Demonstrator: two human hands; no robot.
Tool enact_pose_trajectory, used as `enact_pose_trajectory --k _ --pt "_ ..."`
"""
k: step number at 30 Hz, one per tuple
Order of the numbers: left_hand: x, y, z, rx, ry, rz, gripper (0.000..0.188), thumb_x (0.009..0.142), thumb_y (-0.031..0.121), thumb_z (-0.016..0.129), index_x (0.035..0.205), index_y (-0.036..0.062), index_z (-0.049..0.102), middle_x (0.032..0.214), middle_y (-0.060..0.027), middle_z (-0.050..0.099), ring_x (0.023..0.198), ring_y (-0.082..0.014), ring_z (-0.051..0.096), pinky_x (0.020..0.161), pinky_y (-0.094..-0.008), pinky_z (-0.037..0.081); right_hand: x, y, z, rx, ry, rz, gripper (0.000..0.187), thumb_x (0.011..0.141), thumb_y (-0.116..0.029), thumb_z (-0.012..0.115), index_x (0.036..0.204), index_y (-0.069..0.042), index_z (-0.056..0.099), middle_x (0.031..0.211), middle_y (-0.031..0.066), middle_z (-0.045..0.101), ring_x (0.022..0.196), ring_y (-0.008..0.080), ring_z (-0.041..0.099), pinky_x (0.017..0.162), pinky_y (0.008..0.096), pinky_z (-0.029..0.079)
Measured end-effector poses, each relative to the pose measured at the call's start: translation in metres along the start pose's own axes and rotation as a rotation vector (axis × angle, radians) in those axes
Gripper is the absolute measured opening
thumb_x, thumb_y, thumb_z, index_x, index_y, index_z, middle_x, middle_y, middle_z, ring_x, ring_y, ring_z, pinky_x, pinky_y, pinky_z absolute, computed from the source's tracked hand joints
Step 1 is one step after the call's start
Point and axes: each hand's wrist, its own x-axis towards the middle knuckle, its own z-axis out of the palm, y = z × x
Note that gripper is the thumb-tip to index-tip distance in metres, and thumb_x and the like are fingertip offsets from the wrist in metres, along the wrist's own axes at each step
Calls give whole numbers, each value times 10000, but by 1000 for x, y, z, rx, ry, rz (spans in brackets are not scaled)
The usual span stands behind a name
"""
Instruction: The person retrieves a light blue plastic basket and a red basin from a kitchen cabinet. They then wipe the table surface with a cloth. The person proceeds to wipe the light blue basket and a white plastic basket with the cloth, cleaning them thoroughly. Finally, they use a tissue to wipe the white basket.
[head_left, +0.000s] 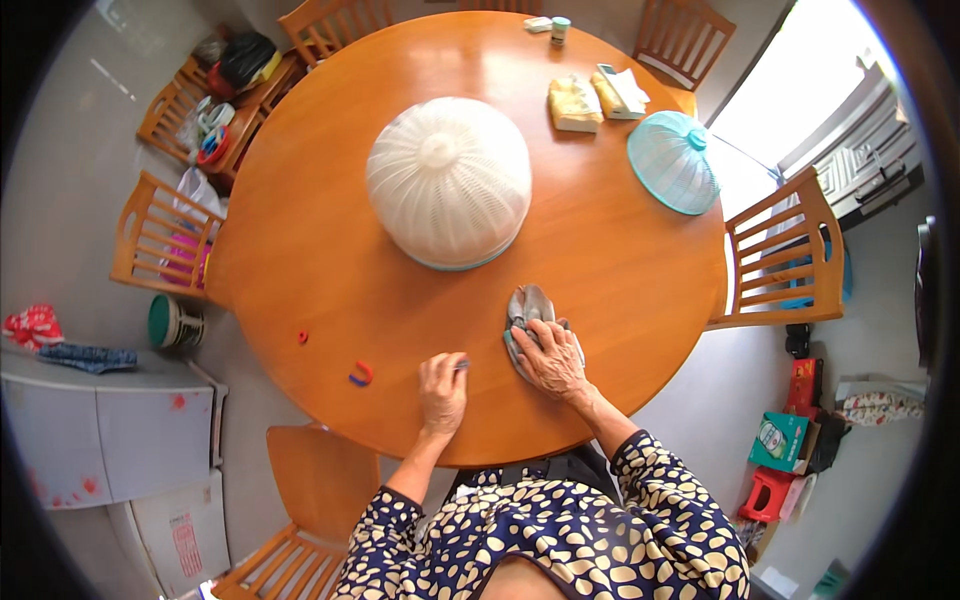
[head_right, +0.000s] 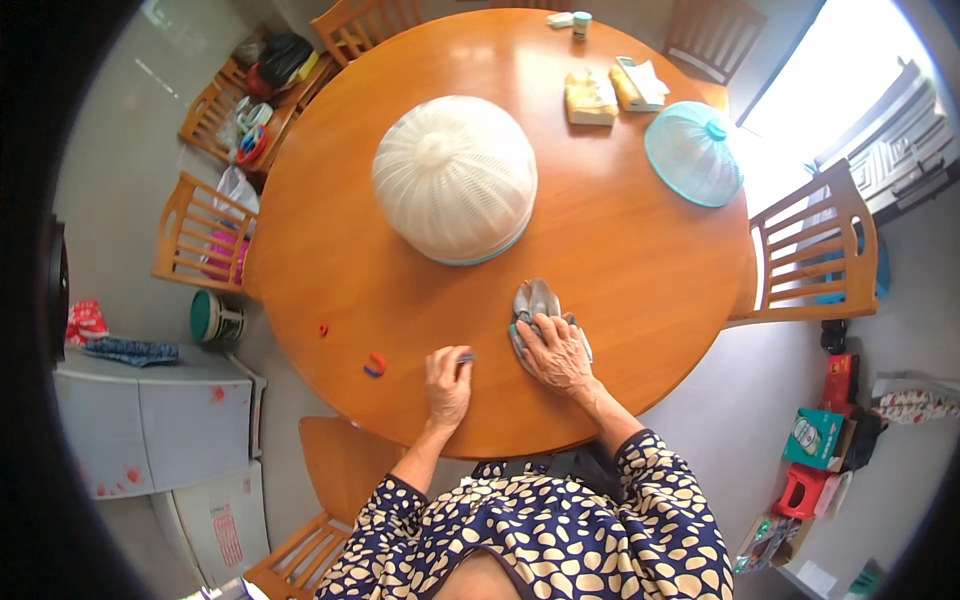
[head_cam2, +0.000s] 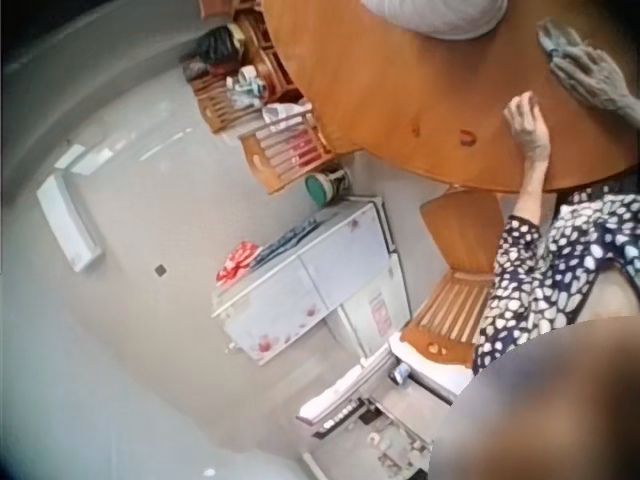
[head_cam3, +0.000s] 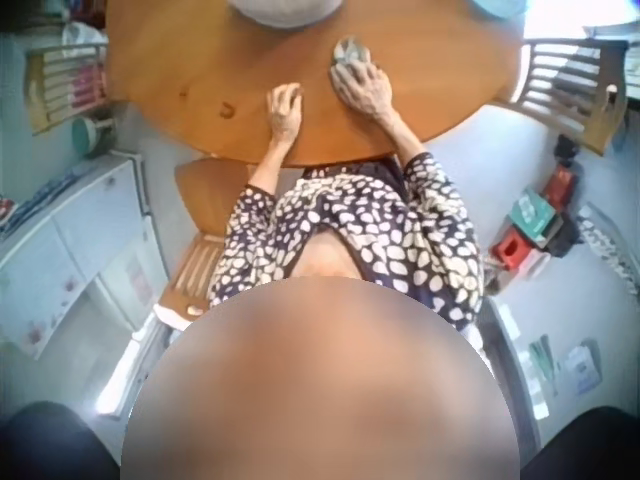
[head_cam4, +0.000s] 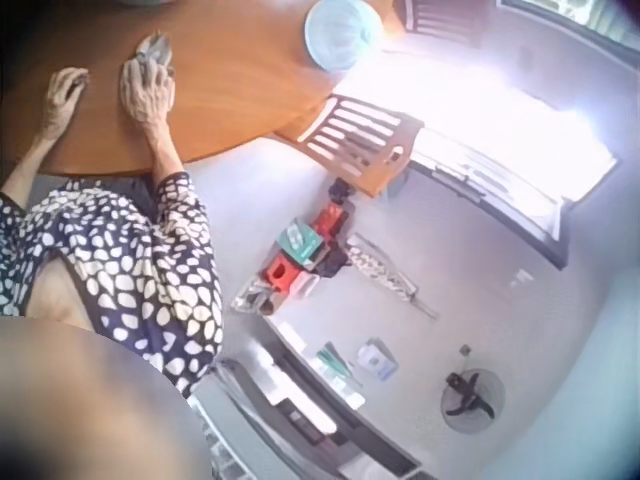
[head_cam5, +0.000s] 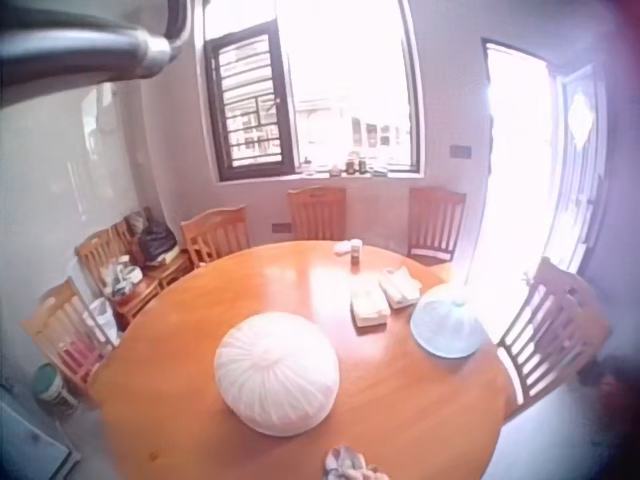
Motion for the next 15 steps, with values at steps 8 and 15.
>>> enact_pose_trajectory --k 8,15 --pt "18 -13 16 65 178 -68 283 760 -57 631 1023 28 570 1019 -141 552 957 -312 546 812 -385 473 58 82 1 -21 66 107 424 825 -234 604 1231 -134 534 1225 77 453 1106 286 434 872 426 391" --pt "14 -6 25 81 249 -214 393 721 -41 660 1083 16 516 1066 -152 515 997 -307 508 813 -385 466 108 166 9 -62 161 191 408 841 -261 580 1224 -130 529 1253 86 466 1140 288 429 887 440 375"
